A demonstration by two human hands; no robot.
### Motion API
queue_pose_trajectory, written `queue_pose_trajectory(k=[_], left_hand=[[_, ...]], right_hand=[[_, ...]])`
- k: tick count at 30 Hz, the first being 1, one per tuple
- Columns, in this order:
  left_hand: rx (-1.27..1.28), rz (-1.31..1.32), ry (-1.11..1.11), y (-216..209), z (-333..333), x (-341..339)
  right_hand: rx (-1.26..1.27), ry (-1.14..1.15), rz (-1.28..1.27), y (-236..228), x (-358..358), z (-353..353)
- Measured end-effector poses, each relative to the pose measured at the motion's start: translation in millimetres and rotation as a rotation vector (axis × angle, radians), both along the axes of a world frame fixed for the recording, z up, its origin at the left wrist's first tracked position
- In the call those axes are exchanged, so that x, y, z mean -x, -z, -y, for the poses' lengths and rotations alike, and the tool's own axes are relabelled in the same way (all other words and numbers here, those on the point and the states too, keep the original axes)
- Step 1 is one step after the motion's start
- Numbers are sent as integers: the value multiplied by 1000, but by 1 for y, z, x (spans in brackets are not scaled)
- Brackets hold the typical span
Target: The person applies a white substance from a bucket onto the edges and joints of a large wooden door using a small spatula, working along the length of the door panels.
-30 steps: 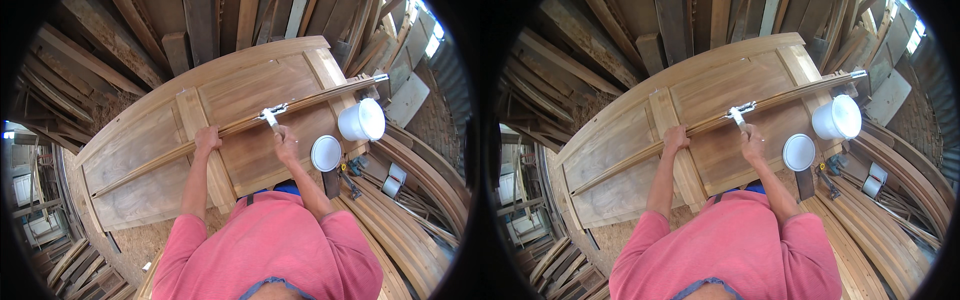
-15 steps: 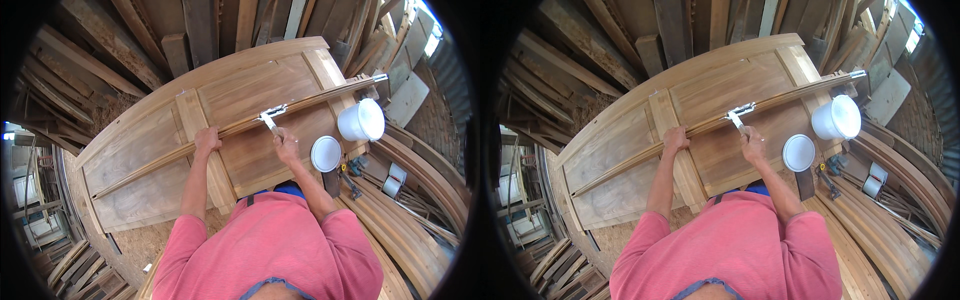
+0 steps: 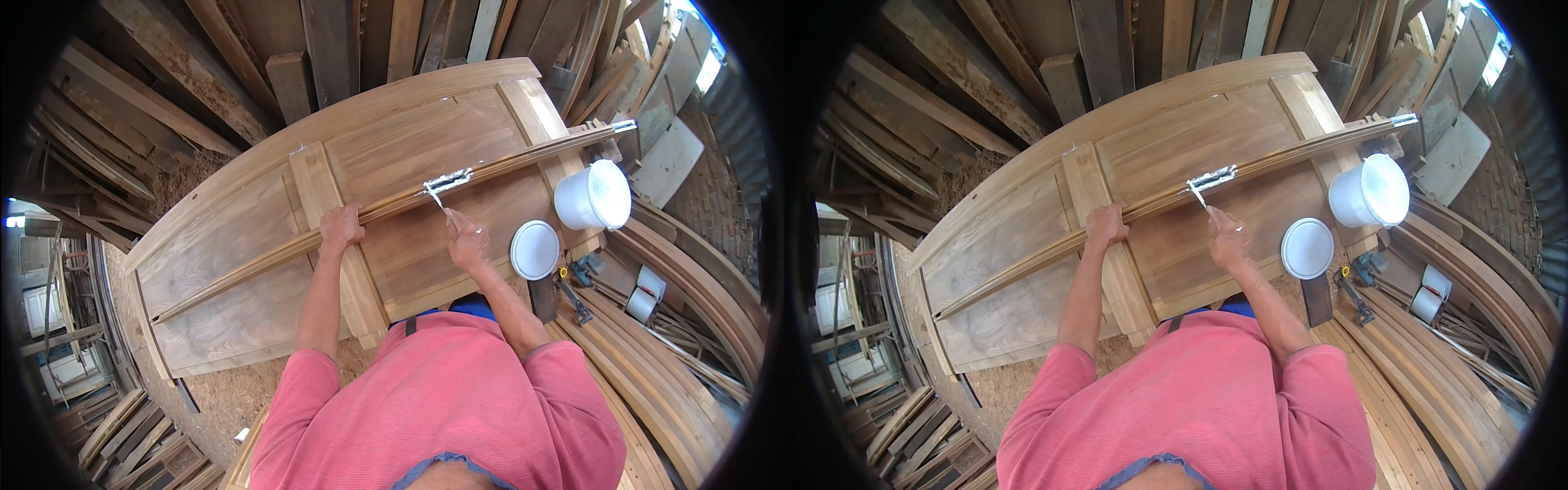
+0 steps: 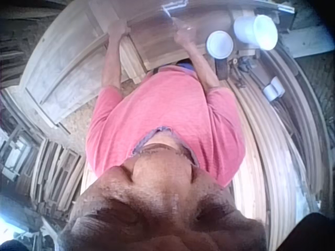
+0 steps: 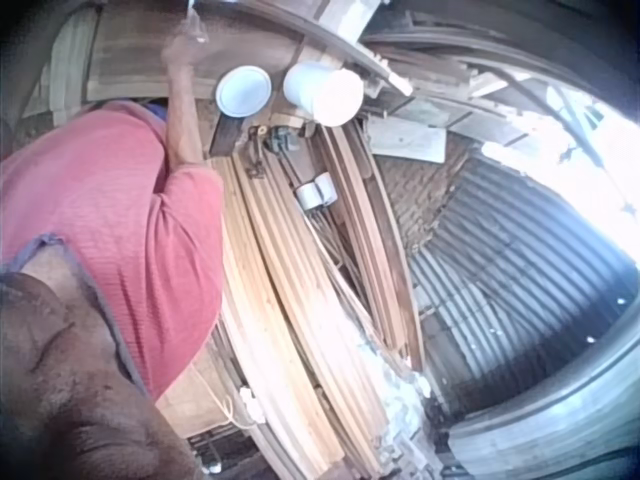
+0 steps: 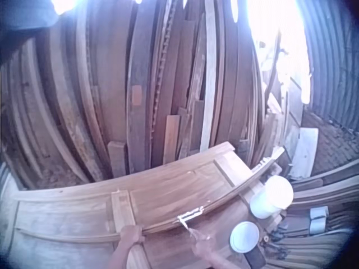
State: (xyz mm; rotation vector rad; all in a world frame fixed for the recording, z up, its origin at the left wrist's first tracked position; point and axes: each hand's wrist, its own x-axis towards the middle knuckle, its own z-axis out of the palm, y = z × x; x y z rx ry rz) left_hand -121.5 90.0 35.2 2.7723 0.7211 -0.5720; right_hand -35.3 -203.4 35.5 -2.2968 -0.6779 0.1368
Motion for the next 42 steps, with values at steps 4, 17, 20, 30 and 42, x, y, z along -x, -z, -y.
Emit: queue_pose_trajectory(k=[4,17,20,30,42], left_hand=[[-4,-7,-1,1,0,2],[-2,14,15,1,-1,-1],[-4,-6,2,0,0,-1],[-1,8,11,-1,1,-1],[-15,24,11,-1,1,-1]], right_hand=[[-169,21,23,4,-4,2],[-233,-31,56,16,-4,-3],[-296,-48,0,9,3,-9],[-213,378,-278,19,-38,17],[19,364,-298,4,-52,18]])
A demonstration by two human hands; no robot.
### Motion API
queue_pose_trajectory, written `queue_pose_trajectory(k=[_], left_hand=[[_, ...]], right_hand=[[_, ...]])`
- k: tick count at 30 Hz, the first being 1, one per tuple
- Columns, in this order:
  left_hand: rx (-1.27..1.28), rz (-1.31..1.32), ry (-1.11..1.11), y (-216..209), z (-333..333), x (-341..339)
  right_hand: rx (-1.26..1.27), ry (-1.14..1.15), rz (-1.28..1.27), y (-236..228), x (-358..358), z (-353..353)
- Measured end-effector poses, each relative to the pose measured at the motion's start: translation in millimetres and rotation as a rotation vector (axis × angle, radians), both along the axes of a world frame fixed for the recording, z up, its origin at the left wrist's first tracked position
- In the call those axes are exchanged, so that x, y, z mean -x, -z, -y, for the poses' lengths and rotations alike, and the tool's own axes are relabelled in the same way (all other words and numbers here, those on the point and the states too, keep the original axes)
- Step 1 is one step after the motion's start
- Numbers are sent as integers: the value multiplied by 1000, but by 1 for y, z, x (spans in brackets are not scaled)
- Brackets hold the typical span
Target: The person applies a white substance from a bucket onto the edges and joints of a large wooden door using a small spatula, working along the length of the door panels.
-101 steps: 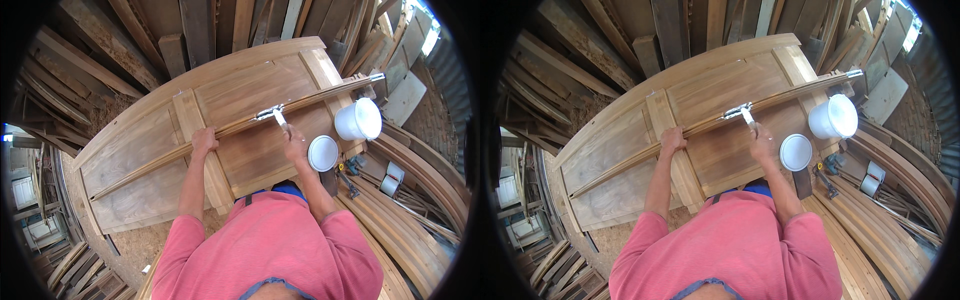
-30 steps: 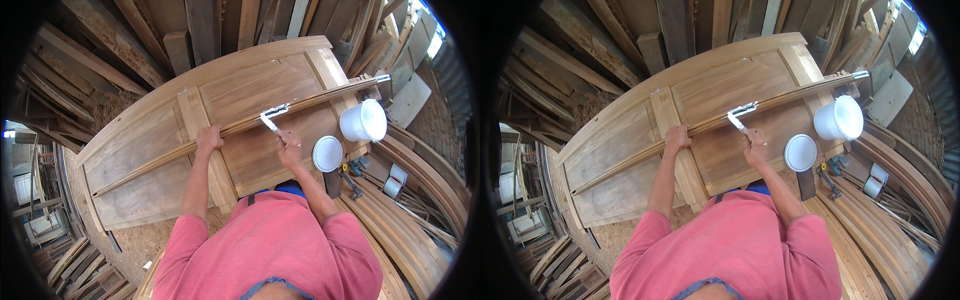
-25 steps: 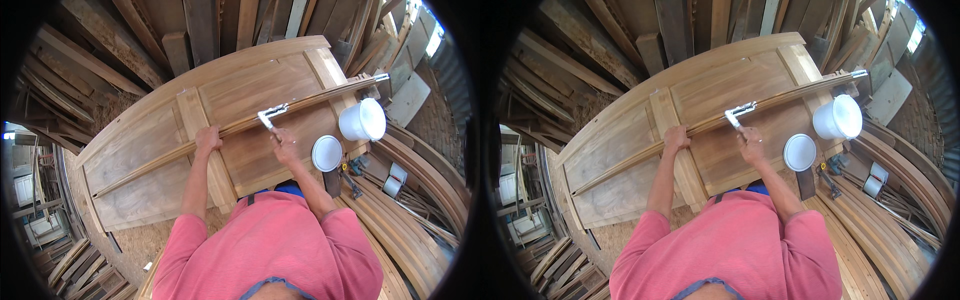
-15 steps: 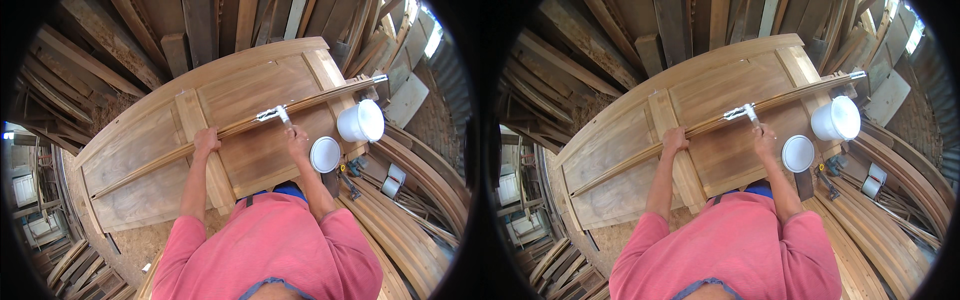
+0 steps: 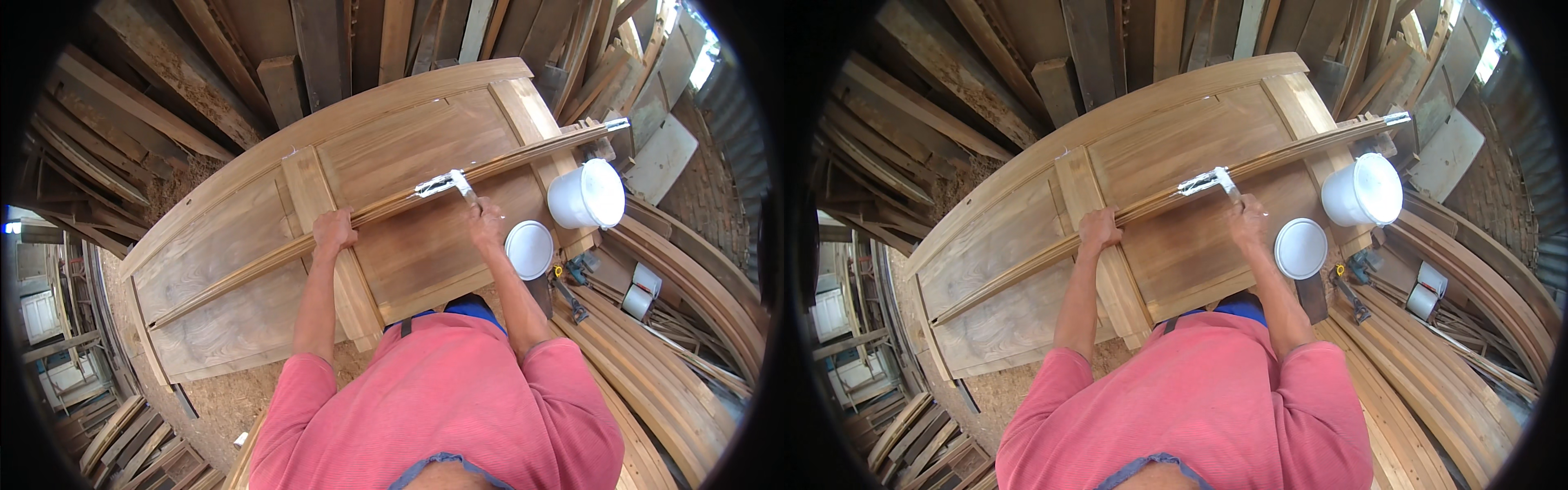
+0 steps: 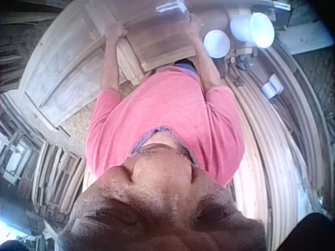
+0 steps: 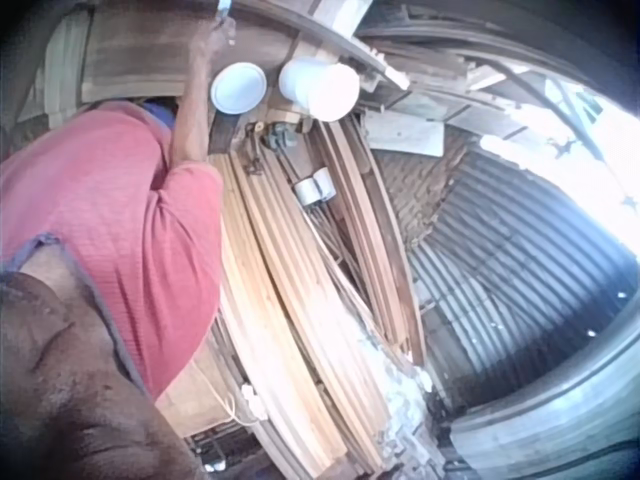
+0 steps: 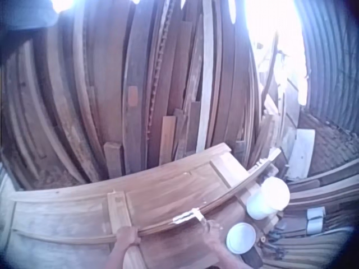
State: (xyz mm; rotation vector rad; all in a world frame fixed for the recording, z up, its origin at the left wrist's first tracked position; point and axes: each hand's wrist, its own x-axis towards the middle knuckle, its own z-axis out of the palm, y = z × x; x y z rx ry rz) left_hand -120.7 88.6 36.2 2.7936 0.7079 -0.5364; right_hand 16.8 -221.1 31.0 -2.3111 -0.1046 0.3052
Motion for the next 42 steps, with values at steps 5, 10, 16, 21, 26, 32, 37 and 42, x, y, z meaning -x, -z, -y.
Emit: queue_pose_trajectory(k=[5,10,16,21,26,32,37,42], left_hand=[[17,-25,-6,4,-2,2],[11,-65,-4,8,-6,2],[-22,56,-33,4,9,11],[-90,285,17,28,23,38],[-93,360,28,21,26,34],[-55,257,10,17,19,25],[-13,91,-7,16,5,18],[-45,105,-3,13,6,13]], right_hand=[[210,-109,174,-24,-4,1],[202,-174,211,-32,-10,6],[352,-293,185,-68,-16,14],[504,-480,78,-79,-27,6],[515,-636,161,-49,-39,-20],[746,-699,151,-48,-67,-24],[645,-606,192,-130,-70,2],[489,-666,372,-119,-72,12]])
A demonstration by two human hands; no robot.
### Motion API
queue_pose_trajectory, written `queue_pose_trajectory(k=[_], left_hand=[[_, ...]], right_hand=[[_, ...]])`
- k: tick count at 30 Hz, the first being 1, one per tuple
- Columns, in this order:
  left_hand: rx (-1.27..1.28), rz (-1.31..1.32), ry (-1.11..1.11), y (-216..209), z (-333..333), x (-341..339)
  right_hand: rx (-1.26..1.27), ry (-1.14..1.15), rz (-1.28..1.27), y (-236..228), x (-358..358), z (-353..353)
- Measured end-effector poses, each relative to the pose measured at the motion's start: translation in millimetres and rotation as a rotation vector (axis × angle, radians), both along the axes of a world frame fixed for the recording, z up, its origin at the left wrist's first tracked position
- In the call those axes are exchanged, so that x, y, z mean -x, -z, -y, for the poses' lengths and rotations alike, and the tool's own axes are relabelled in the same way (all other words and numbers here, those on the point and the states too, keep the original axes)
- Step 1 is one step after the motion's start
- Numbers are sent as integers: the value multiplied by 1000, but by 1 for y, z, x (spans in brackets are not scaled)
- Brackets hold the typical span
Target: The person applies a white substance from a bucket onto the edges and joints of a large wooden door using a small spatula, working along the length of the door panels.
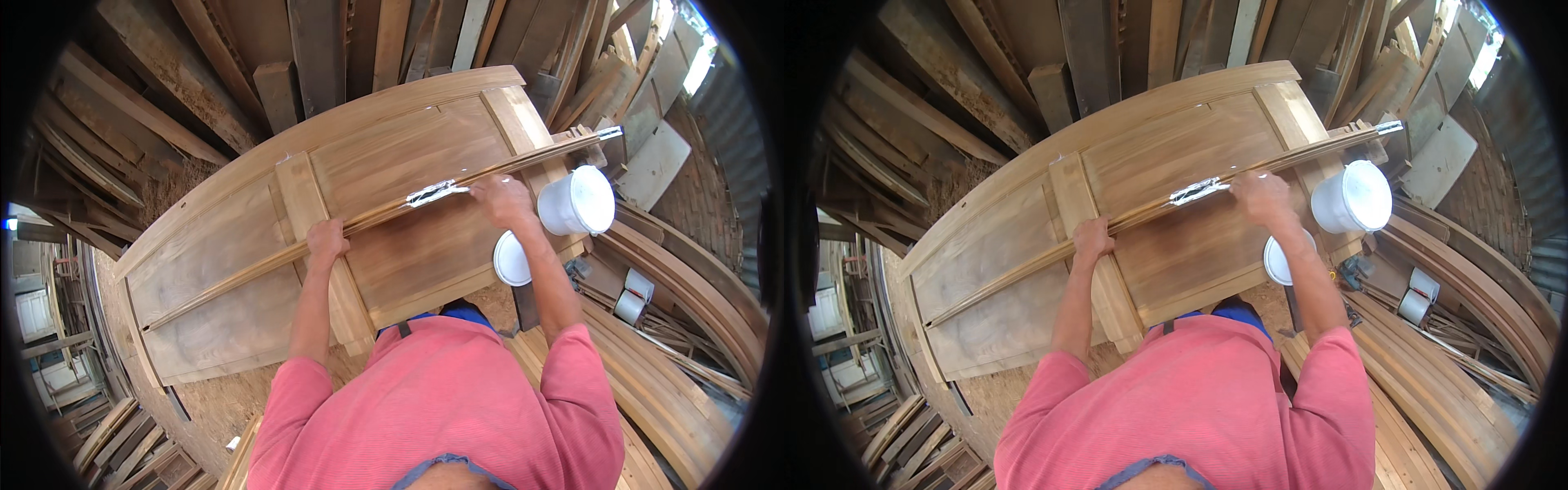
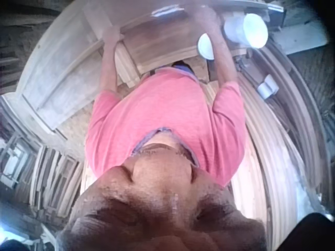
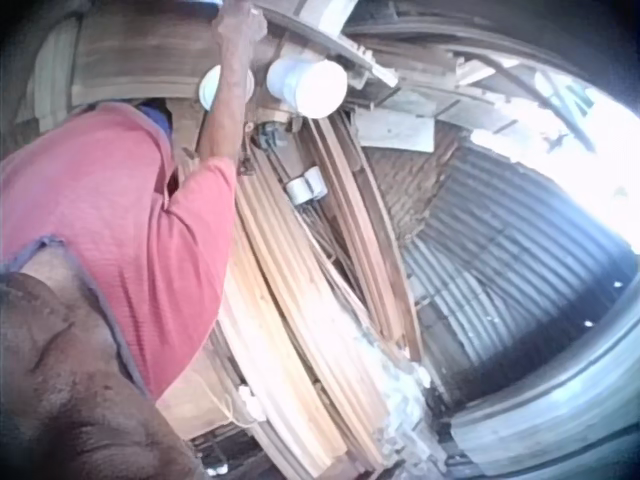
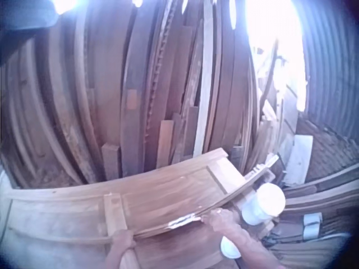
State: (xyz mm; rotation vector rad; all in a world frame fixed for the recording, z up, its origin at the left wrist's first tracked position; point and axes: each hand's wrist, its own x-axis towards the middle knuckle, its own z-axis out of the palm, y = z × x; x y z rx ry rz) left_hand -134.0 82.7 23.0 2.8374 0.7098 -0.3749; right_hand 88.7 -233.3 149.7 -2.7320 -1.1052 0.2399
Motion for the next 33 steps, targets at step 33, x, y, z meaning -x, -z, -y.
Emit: queue_pose_trajectory(k=[33], left_hand=[[15,-93,-56,3,-2,-6]], right_hand=[[86,745,211,-89,-89,221]])
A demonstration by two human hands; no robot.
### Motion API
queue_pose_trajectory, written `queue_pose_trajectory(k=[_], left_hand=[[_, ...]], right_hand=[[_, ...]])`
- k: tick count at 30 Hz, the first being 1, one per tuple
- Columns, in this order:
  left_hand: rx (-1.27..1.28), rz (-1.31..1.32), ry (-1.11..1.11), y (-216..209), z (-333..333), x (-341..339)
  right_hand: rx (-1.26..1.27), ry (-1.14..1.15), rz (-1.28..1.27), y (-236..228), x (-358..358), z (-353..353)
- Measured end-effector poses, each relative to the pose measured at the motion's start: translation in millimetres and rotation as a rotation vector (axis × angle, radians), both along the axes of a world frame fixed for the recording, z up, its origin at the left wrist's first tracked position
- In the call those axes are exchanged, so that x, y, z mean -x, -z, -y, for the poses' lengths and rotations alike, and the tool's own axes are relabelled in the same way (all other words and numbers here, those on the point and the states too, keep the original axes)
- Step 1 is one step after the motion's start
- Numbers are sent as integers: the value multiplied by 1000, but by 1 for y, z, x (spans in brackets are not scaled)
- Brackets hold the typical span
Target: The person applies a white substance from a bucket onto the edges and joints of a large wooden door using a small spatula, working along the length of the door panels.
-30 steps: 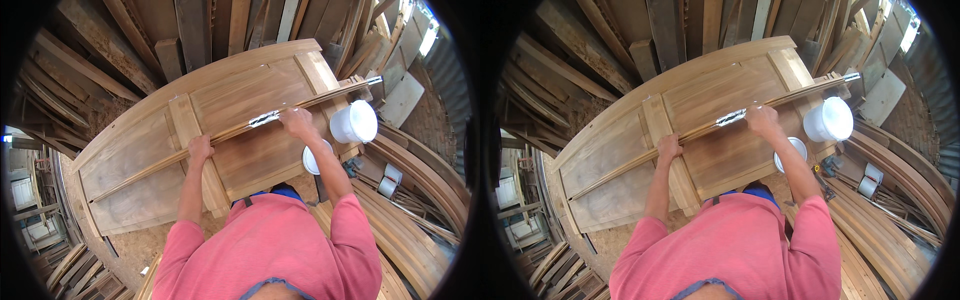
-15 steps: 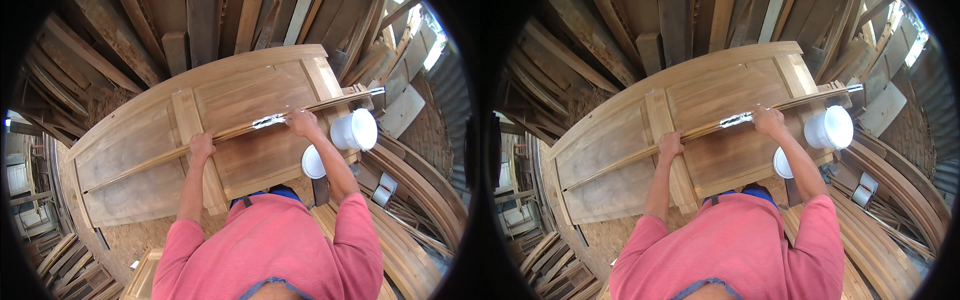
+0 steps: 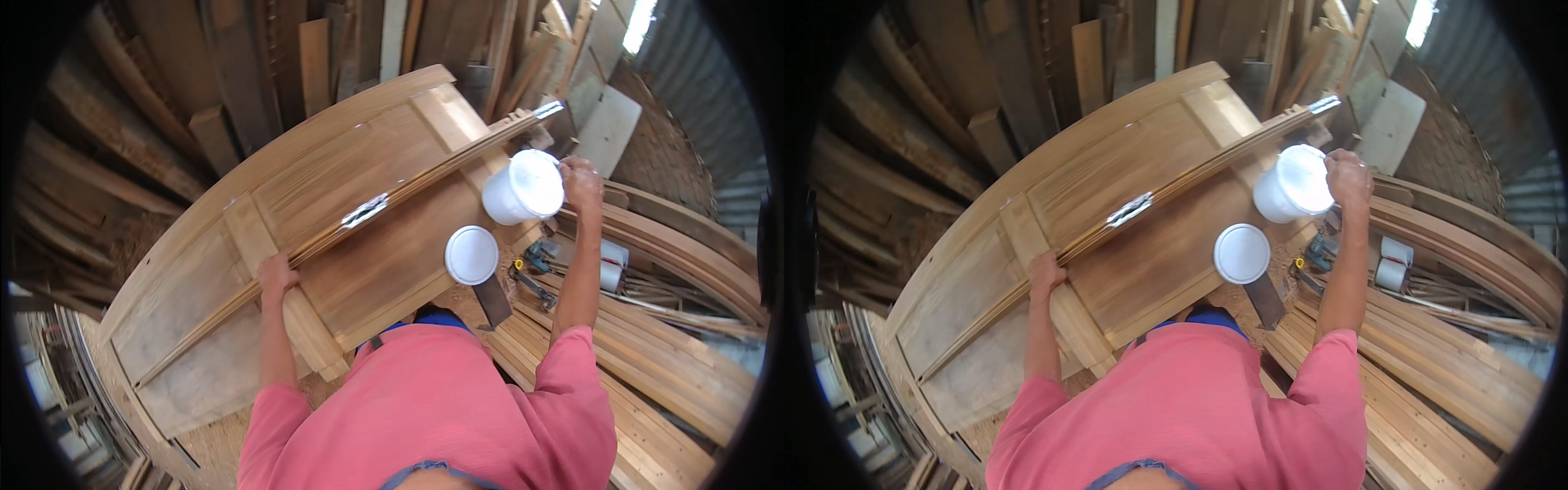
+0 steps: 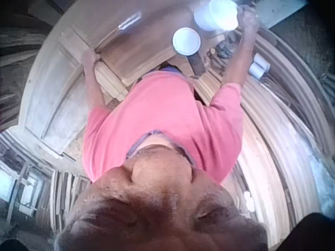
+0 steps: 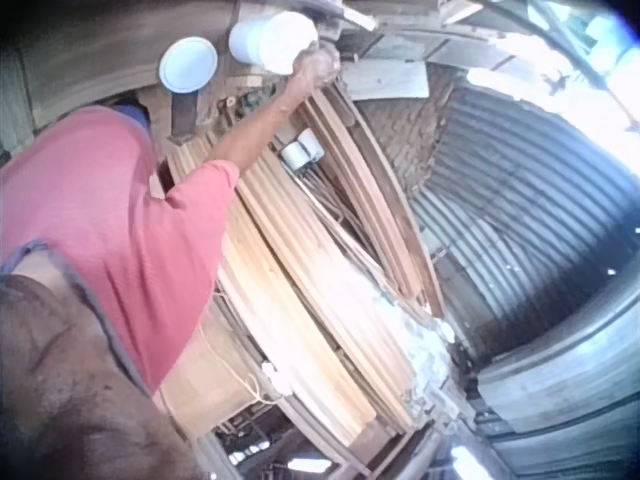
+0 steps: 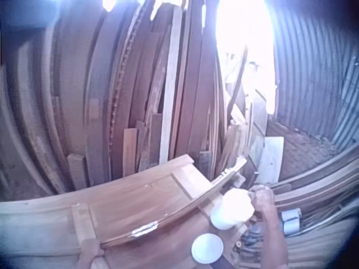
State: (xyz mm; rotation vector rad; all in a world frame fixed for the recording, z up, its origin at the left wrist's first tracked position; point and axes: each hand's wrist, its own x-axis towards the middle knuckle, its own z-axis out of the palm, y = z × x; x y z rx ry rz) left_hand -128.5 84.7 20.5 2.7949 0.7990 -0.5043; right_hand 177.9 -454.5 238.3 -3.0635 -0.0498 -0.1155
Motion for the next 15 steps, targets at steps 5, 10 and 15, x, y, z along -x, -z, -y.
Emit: queue_pose_trajectory(k=[5,10,15], left_hand=[[-12,1,59,3,-3,-2],[-11,-37,66,-5,3,-11],[-16,-48,25,-9,5,-7]], right_hand=[[147,94,-211,64,-31,20],[71,52,-201,149,-54,26],[-281,-132,0,158,-42,36]])
